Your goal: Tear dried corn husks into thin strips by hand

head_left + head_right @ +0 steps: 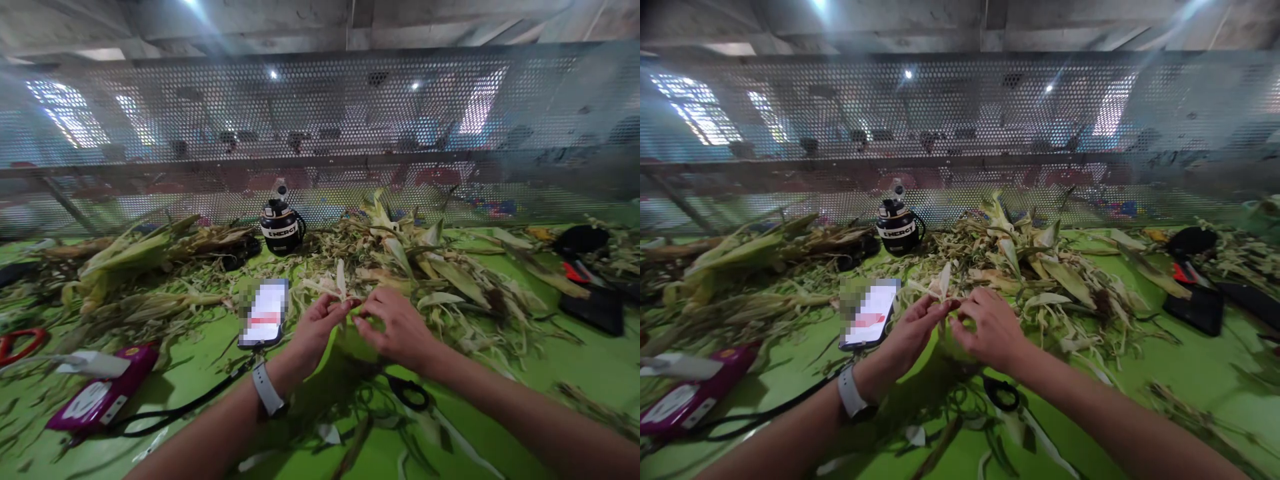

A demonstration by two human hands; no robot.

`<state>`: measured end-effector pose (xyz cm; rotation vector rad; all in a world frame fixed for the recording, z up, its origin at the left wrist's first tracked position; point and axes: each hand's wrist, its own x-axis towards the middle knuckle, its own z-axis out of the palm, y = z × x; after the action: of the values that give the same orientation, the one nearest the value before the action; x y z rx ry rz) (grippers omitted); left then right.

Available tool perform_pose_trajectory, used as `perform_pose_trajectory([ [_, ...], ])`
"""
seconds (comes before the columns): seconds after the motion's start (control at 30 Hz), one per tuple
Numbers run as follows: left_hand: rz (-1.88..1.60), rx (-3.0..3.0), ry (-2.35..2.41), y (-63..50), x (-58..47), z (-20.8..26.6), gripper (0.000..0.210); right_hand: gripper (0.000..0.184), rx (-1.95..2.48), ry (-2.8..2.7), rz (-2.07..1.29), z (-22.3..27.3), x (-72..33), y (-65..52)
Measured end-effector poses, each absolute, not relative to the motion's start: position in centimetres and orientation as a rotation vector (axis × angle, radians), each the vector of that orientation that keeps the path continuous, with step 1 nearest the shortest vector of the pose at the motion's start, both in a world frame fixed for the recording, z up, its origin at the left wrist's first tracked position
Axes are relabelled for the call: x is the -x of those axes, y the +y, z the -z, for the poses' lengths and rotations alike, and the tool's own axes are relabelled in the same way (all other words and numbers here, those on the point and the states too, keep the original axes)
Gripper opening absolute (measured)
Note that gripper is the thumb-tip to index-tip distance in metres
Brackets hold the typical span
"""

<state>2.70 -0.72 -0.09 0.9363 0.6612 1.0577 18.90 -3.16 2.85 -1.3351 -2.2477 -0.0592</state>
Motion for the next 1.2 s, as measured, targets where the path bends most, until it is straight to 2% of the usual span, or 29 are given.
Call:
perform_pose_trajectory([
  [0.13,-1.076,-0.910,0.667,-1.1,-3.1,-0.1,0.028,0.027,1.418,-2.266,-0.051,-1.6,-18.2,-3.1],
  [0.33,-1.118,-0.887,0.672,-1.6,-3.6,-0.4,0.024,0.019,1.285,-2.033,-0.678,-0.9,-17.6,-3.0],
  [0.77,-1.108,-1.081,0.819,-1.3,-3.2,-1.0,0.021,0.014,1.164,-2.084,-0.891,-0.3,-16.9,-3.1],
  [0.9,-1.031,-1.092,0.857,-0.8,-2.6,-0.9,0.026,0.025,1.256,-2.046,-0.870,-2.7,-17.8,-3.3],
  [1.03,-0.947,-1.170,0.913,-0.9,-2.4,-1.1,0.032,0.039,1.361,-1.833,-0.551,-4.8,-19.6,-2.2],
  [1.1,-0.956,-1.229,0.903,-1.2,-2.5,-1.4,0.029,0.041,1.426,-1.784,-0.650,-4.6,-20.1,-1.4],
  [1.2,-0.926,-1.324,0.872,-1.4,-2.8,-1.6,0.028,0.043,1.356,-1.651,-0.974,-3.3,-19.9,-0.6],
])
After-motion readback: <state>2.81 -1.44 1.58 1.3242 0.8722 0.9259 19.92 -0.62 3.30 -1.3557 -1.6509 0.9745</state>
